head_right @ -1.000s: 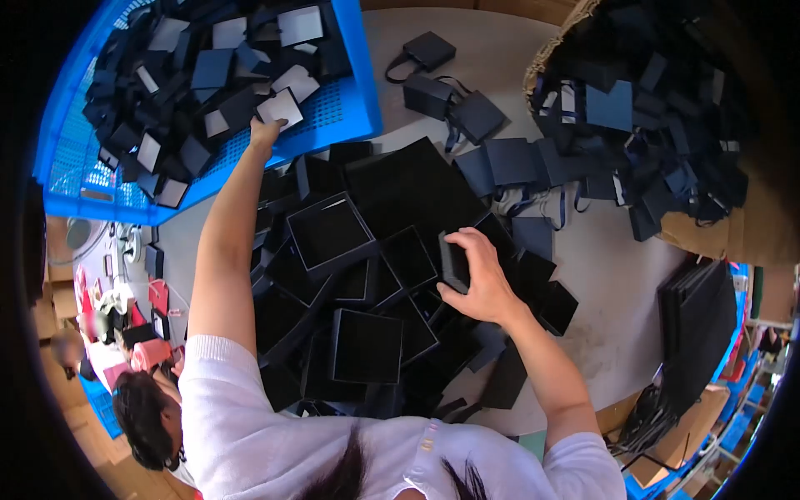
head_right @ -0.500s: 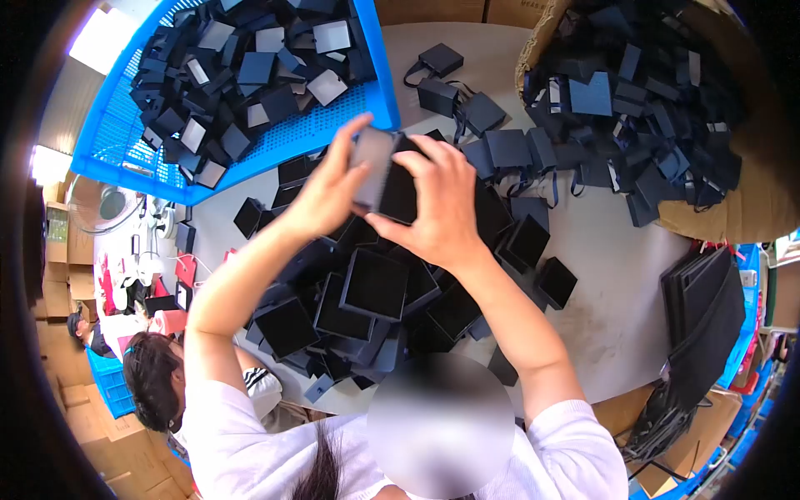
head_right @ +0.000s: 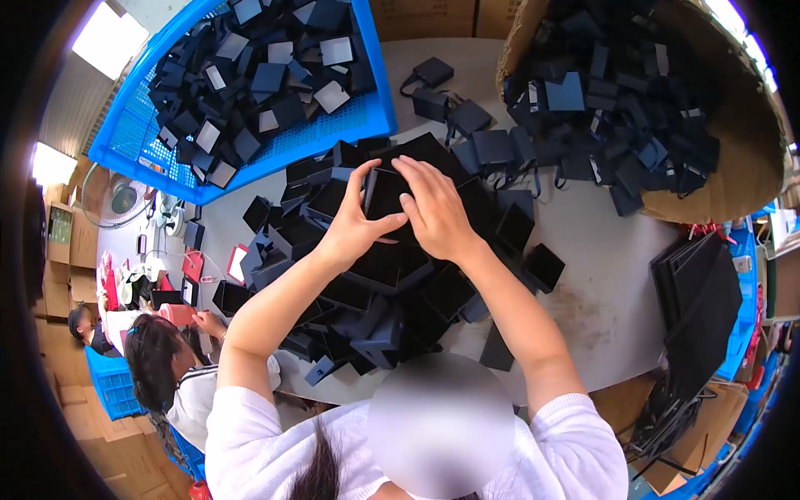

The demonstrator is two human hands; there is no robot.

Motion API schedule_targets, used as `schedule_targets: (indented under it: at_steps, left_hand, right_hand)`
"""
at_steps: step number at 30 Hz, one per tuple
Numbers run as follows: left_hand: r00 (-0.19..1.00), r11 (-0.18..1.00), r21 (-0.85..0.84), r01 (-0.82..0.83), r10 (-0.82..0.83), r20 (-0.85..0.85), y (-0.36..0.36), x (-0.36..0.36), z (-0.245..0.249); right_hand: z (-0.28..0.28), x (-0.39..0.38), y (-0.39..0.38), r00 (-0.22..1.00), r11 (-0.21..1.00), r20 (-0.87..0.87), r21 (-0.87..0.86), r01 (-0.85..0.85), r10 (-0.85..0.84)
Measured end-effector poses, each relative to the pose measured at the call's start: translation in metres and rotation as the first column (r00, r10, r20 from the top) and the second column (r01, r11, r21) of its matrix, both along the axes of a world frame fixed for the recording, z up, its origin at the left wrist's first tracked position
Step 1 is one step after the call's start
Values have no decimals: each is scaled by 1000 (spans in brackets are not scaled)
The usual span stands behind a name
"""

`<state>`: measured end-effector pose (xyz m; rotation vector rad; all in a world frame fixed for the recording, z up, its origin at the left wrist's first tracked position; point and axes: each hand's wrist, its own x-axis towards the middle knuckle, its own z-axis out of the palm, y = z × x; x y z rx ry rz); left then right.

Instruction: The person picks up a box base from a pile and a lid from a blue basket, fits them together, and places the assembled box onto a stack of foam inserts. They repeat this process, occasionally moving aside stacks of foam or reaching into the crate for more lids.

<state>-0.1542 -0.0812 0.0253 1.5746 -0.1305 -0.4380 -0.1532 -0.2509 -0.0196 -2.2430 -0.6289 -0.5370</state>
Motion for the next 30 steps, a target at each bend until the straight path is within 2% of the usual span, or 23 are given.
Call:
schedule_targets:
  at_steps: [1,2,3,4,6,8,10,11,12,14,15,16,18,19,21,22,23,24,25,26,28,29,30]
  left_hand:
    - [999,1000,-26,-2,1,-47,3,1,-1]
    - [996,999,-53,-8,3,-94,5,3,-3]
    - [998,999,-17,-43,43,41,7,5,-7]
    - [998,999,-16,-49,49,38,11,6,-9]
    - [996,992,-90,-87,88,11,18,9,-9]
    - [988,991,-28,-134,136,71,20,11,-16]
    - [963,958,209,-197,149,225,29,21,-9]
    - [963,950,249,-188,128,239,37,24,-2]
    - [978,958,245,-148,105,178,48,30,6]
    - [982,894,448,16,-99,162,71,46,30]
    - [977,909,411,72,-147,152,83,58,29]
    - [952,871,461,172,-267,150,91,71,37]
    - [889,799,485,356,-449,86,101,99,29]
    - [892,802,481,355,-444,82,107,111,23]
    - [795,725,609,321,-556,242,116,126,5]
    - [802,728,603,326,-551,230,113,132,3]
    - [890,789,459,408,-455,-8,106,138,9]
    - [889,849,292,441,-368,-272,102,142,7]
    - [828,776,336,534,-561,-20,101,147,-5]
    - [721,617,486,619,-692,-39,108,154,-4]
    - [629,598,369,711,-776,47,119,200,-12]
    - [878,804,402,439,-479,-1,124,230,-32]
    - [994,886,451,109,-111,-23,130,265,-61]
  right_hand:
    - [2,-1,1,992,964,-83,256,-68,92]
    - [4,1,2,969,861,-139,497,-109,203]
    - [4,4,0,988,889,-111,454,-49,111]
    - [12,2,-3,975,962,-213,248,110,-56]
    - [-3,7,4,984,976,-79,139,169,-159]
    - [-7,10,8,984,975,-37,138,175,-172]
    - [1,18,12,985,976,13,144,166,-170]
    - [5,22,8,976,944,-139,264,197,-165]
    - [5,27,1,947,896,-288,370,245,-140]
    - [-8,50,-18,890,927,-320,78,366,-324]
    - [-30,64,-26,877,927,-352,60,369,-327]
    - [-53,77,-34,842,931,-445,48,361,-304]
    - [-99,90,-50,847,951,-466,32,307,-258]
    - [-101,89,-56,845,953,-471,27,303,-255]
    - [-103,67,-68,871,938,-350,-156,309,-346]
    - [-102,54,-73,810,924,-449,-236,300,-378]
    - [-96,42,-70,799,906,-447,-320,277,-402]
    - [-93,28,-66,785,880,-448,-403,251,-429]
    - [-98,18,-65,775,879,-463,-409,244,-430]
    - [-103,13,-65,795,876,-439,-426,227,-419]
    - [-105,6,-63,814,870,-413,-444,212,-409]
    - [-99,5,-62,835,861,-373,-462,212,-405]
    - [-99,5,-59,857,853,-323,-474,220,-401]
